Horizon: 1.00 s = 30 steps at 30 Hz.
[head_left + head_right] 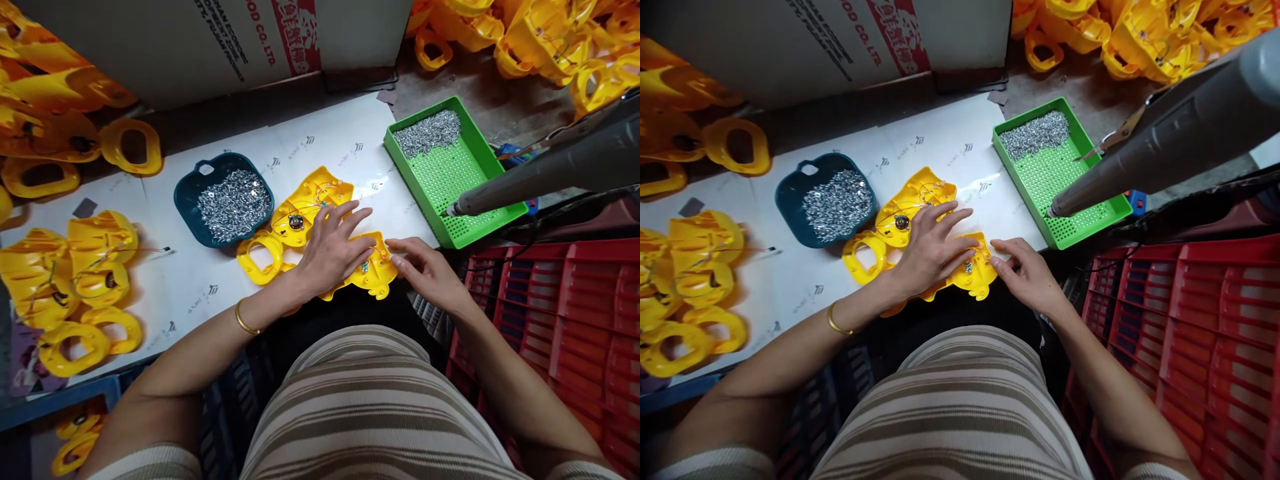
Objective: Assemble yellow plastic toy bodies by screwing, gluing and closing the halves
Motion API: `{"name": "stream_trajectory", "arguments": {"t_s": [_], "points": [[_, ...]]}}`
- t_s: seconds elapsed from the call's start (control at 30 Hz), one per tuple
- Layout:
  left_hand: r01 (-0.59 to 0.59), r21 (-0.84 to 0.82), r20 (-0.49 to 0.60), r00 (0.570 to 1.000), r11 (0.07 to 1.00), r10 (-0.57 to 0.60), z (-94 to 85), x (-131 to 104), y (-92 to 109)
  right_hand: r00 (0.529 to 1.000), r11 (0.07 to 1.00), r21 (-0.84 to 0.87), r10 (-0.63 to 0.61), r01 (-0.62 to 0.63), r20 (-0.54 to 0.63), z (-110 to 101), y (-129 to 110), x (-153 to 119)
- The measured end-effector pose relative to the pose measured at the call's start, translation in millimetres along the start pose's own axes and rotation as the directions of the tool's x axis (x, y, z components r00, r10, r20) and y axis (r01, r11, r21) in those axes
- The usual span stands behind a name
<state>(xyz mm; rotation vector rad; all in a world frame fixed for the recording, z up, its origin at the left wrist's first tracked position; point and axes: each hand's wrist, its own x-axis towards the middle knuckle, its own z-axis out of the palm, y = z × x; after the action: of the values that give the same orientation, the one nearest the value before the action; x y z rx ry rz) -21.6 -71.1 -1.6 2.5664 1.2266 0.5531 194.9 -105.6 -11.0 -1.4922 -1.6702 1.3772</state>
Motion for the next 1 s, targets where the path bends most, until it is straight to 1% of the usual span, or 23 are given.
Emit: {"name": "stream_trajectory", "arguments": {"t_s": [0.1, 0.2, 0.27, 0.33, 0.4, 0.43, 0.5, 0.7, 0.83, 0.93, 1.0], "points": [[-0.051, 0.002, -0.088, 0.995, 0.999, 0.051, 2.1, -3, -3, 1.000, 0.998, 0.066, -0.002, 0.003, -0.015, 6, 1, 4], [-0.126, -0.003, -0.140, 0.982, 0.992, 0.124, -0.2, -7, -4, 0.997, 0.989, 0.128, 0.071, -0.074, 0.027, 8, -1, 6], [-0.189, -0.010, -0.110, 0.976, 0.982, 0.186, -3.2, -10, -4, 0.992, 0.981, 0.153, 0.113, -0.120, 0.053, 9, -2, 7], [-0.245, -0.011, -0.042, 0.969, 0.970, 0.244, -6.2, -11, -4, 0.992, 0.979, 0.162, 0.117, -0.125, 0.056, 9, -2, 7], [-0.267, 0.002, 0.023, 0.964, 0.964, 0.267, -8.2, -10, -3, 0.992, 0.980, 0.163, 0.109, -0.117, 0.060, 9, -2, 8], [-0.265, 0.011, 0.043, 0.964, 0.964, 0.264, -8.6, -9, -3, 0.993, 0.980, 0.162, 0.105, -0.113, 0.062, 10, -1, 8], [-0.248, 0.021, 0.049, 0.968, 0.968, 0.247, -8.1, -7, -1, 0.993, 0.981, 0.158, 0.101, -0.109, 0.060, 10, -2, 9], [-0.104, 0.038, -0.028, 0.994, 0.994, 0.105, -1.7, -7, 6, 0.995, 0.986, 0.136, 0.094, -0.099, 0.040, 11, -5, 8], [-0.073, 0.086, -0.082, 0.993, 0.994, 0.080, 2.9, -5, 9, 0.996, 0.987, 0.132, 0.086, -0.090, 0.033, 11, -6, 8], [-0.009, 0.078, -0.111, 0.994, 0.997, 0.018, 6.1, -3, 8, 0.996, 0.988, 0.127, 0.083, -0.088, 0.045, 12, -5, 8], [0.003, 0.062, -0.110, 0.994, 0.998, 0.004, 7.4, -3, 6, 0.995, 0.988, 0.123, 0.084, -0.089, 0.046, 12, -4, 8]]}}
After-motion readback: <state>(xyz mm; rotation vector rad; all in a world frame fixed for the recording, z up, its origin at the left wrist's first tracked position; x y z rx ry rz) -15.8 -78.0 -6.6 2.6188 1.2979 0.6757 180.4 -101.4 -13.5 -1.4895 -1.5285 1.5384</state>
